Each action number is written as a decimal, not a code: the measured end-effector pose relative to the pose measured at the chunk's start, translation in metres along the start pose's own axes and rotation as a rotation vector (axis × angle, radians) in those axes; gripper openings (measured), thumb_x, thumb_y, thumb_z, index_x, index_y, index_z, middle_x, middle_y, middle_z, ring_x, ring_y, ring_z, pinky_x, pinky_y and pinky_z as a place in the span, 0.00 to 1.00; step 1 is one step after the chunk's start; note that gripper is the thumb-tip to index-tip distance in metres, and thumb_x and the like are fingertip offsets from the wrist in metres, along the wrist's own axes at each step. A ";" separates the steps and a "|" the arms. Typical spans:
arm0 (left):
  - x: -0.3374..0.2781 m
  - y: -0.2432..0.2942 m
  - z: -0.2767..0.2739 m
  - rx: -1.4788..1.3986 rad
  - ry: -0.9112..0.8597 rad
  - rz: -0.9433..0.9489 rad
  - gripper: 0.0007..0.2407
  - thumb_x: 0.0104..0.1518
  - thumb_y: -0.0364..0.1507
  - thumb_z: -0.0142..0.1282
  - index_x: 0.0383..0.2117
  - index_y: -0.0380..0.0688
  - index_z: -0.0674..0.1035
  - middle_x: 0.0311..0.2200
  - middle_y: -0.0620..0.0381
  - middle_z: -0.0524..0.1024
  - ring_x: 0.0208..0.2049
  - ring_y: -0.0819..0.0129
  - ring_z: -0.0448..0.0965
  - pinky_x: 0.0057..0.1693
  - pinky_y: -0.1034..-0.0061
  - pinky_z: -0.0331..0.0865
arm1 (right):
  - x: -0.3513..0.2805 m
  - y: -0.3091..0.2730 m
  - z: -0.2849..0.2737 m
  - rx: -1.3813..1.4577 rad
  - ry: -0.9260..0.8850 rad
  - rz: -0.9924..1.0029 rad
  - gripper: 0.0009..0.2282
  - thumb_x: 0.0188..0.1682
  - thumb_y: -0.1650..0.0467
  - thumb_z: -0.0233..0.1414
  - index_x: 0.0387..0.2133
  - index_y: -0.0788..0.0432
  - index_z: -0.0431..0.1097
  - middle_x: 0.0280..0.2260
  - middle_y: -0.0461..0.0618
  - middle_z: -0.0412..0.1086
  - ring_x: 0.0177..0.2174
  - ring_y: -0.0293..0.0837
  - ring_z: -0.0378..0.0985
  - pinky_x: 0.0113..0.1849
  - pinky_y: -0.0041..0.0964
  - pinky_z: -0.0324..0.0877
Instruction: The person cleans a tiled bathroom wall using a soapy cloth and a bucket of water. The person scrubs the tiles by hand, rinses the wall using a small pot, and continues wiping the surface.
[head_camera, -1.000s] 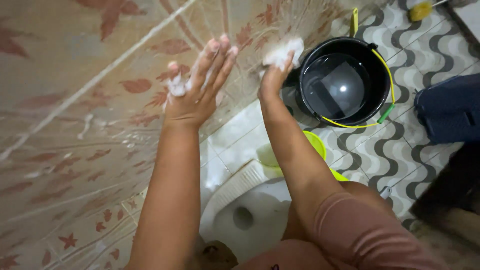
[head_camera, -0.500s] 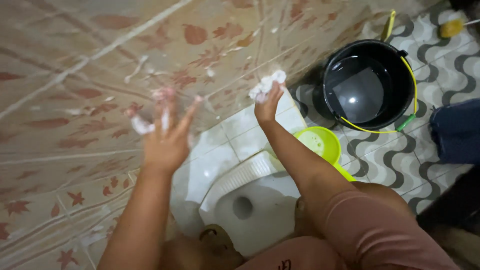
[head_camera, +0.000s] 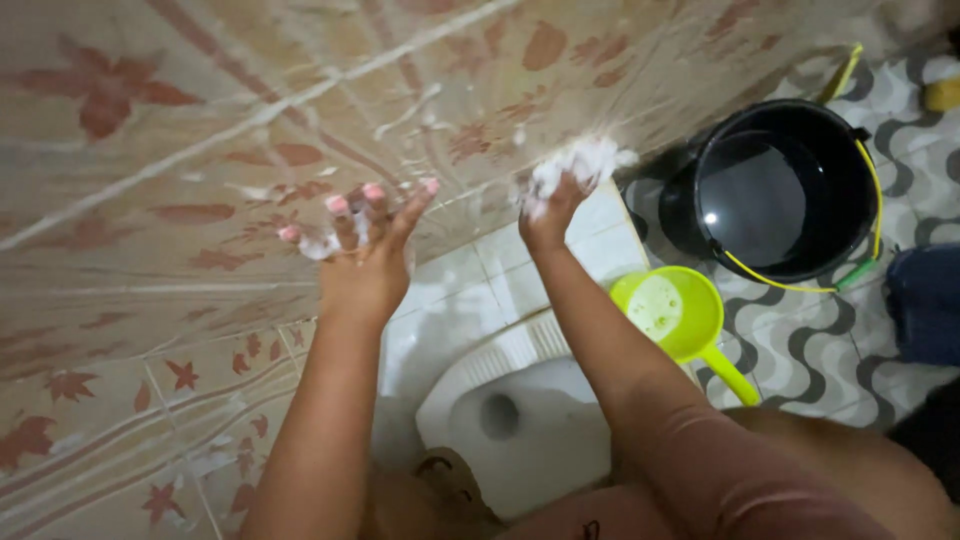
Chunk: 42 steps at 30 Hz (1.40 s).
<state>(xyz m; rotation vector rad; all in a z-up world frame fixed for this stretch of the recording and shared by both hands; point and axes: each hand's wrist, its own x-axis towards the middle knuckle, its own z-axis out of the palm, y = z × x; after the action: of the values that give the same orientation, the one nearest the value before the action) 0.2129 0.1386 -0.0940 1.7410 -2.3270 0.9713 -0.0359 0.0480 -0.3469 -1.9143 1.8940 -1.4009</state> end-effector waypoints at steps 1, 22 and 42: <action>0.000 0.001 0.002 -0.031 0.017 0.011 0.30 0.70 0.27 0.53 0.72 0.83 0.57 0.73 0.52 0.09 0.72 0.48 0.04 0.64 0.29 0.13 | -0.020 0.003 0.009 0.019 -0.046 0.048 0.32 0.46 0.73 0.51 0.67 0.58 0.47 0.66 0.65 0.49 0.68 0.63 0.47 0.69 0.59 0.39; 0.001 -0.029 -0.120 -0.458 -0.493 0.029 0.36 0.54 0.27 0.60 0.74 0.64 0.61 0.78 0.46 0.37 0.80 0.51 0.36 0.75 0.31 0.34 | -0.014 0.022 -0.019 -0.036 -0.872 -0.733 0.14 0.54 0.71 0.49 0.52 0.53 0.73 0.71 0.44 0.54 0.65 0.52 0.59 0.51 0.57 0.64; -0.115 -0.126 -0.141 -0.425 -0.409 -0.445 0.37 0.52 0.31 0.63 0.72 0.50 0.60 0.73 0.36 0.40 0.74 0.43 0.40 0.67 0.27 0.35 | 0.004 -0.104 -0.008 -0.235 -0.956 -1.354 0.24 0.50 0.64 0.47 0.61 0.56 0.67 0.66 0.47 0.57 0.63 0.44 0.56 0.52 0.60 0.61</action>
<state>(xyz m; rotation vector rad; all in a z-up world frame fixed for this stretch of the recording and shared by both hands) 0.3224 0.2892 0.0253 2.2542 -1.9770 0.0478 0.0348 0.0716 -0.2732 -3.2199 0.2078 -0.0272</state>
